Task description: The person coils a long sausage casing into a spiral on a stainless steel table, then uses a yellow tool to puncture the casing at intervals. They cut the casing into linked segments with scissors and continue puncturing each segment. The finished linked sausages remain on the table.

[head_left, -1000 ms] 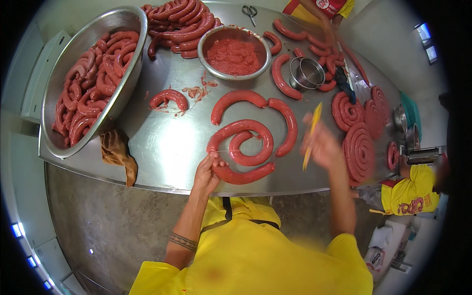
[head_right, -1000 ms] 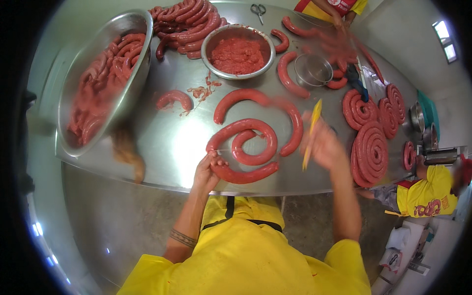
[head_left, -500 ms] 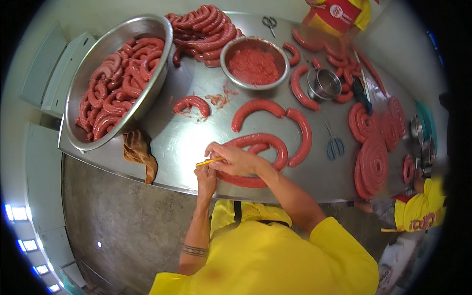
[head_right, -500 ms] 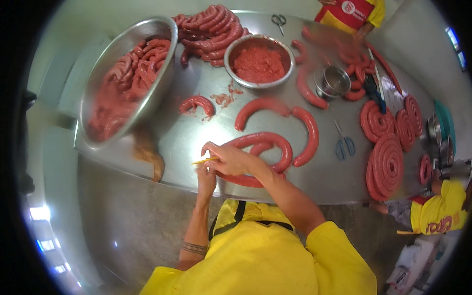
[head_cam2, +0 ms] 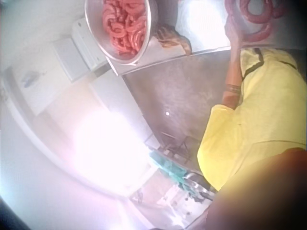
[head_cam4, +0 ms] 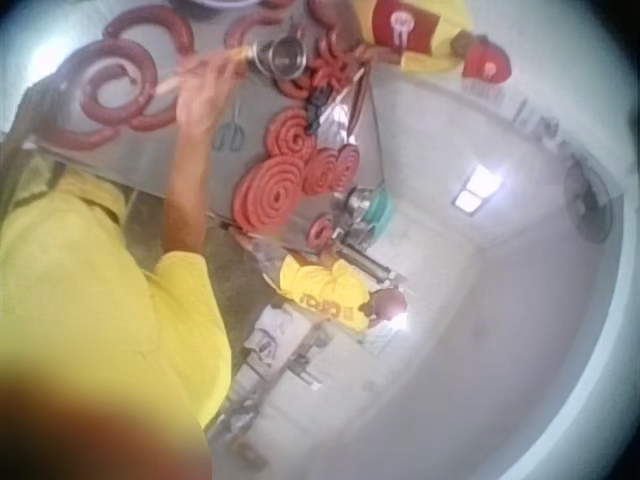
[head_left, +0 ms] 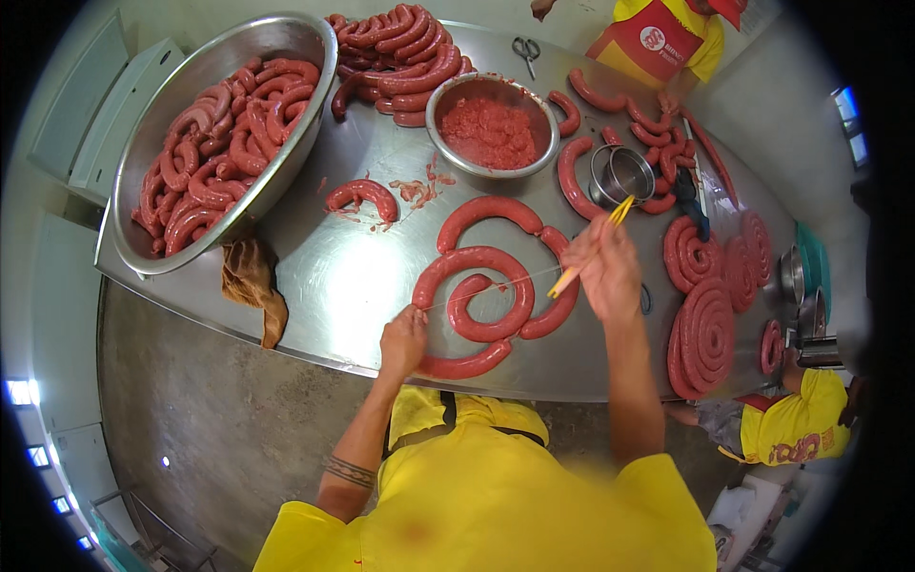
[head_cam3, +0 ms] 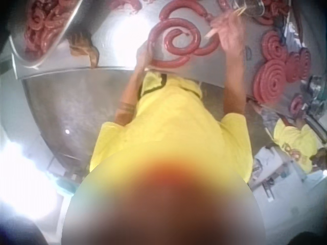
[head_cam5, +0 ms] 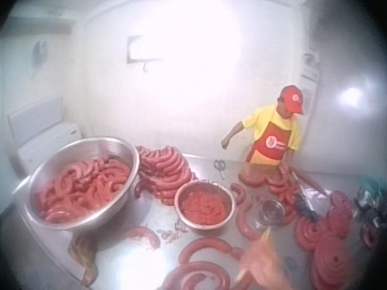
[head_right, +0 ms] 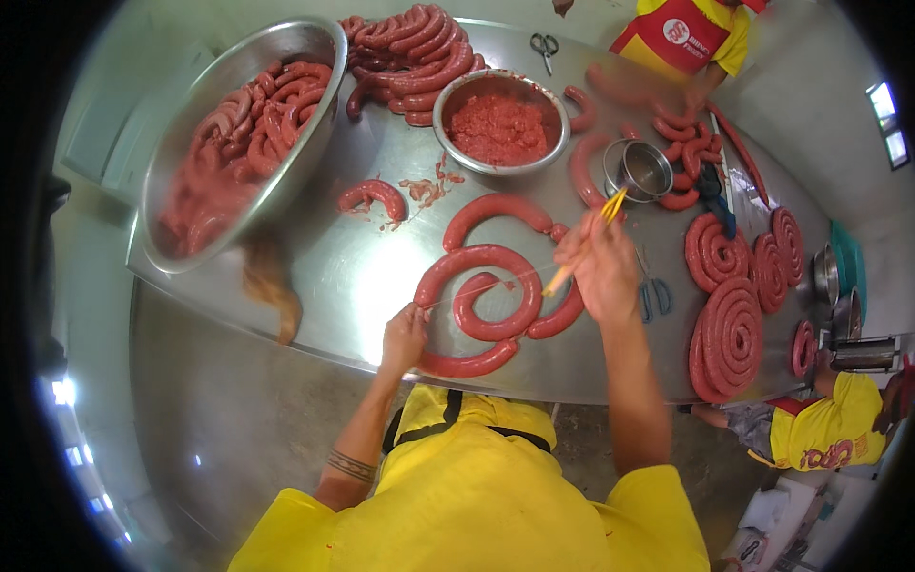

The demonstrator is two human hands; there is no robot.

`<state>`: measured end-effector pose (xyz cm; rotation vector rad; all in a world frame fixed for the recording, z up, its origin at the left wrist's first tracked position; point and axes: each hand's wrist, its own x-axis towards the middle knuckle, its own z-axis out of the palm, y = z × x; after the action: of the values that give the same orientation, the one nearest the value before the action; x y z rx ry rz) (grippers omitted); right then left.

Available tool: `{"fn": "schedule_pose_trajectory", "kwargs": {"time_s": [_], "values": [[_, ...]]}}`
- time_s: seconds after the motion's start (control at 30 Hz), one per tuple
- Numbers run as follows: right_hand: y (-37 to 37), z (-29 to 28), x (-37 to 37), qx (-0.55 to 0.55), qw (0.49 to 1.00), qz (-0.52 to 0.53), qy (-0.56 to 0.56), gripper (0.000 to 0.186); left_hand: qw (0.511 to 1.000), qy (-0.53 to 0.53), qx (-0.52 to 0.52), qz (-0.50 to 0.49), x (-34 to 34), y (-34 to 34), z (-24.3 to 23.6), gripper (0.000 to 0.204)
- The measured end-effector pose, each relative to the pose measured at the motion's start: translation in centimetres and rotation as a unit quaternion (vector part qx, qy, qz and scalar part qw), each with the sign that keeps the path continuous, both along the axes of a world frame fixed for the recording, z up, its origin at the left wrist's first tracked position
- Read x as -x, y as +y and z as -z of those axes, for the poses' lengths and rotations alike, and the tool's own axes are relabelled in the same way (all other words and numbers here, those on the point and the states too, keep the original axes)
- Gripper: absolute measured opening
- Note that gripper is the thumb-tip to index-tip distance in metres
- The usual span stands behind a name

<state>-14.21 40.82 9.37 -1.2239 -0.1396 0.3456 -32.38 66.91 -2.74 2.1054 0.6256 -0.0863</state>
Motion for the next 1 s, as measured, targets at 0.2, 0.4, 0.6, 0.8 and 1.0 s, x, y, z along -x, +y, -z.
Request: {"fn": "schedule_pose_trajectory", "kwargs": {"time_s": [0.2,0.4,0.6,0.8,1.0], "values": [[-5.3,2.7,8.7,0.262,0.871,-0.351,0.223,0.029,0.905,-0.048,0.356,-0.229,1.7,2.8,0.8,0.020],[10.9,6.5,7.2,0.461,0.814,-0.264,-0.236,0.029,0.927,-0.158,-0.333,0.071,5.1,4.2,-1.9,0.017],[20.1,7.4,7.5,0.231,0.793,-0.501,-0.259,0.030,0.981,-0.145,0.029,-0.125,6.3,5.7,-1.2,0.008],[12.8,-4.1,3.0,-0.020,0.985,-0.135,-0.105,0.018,0.991,-0.106,0.021,-0.076,6.0,4.4,3.2,0.022],[-10.3,-5.3,-2.8,0.194,0.977,-0.084,0.031,0.021,0.833,-0.016,0.463,-0.303,4.5,7.2,4.0,0.016]]}}
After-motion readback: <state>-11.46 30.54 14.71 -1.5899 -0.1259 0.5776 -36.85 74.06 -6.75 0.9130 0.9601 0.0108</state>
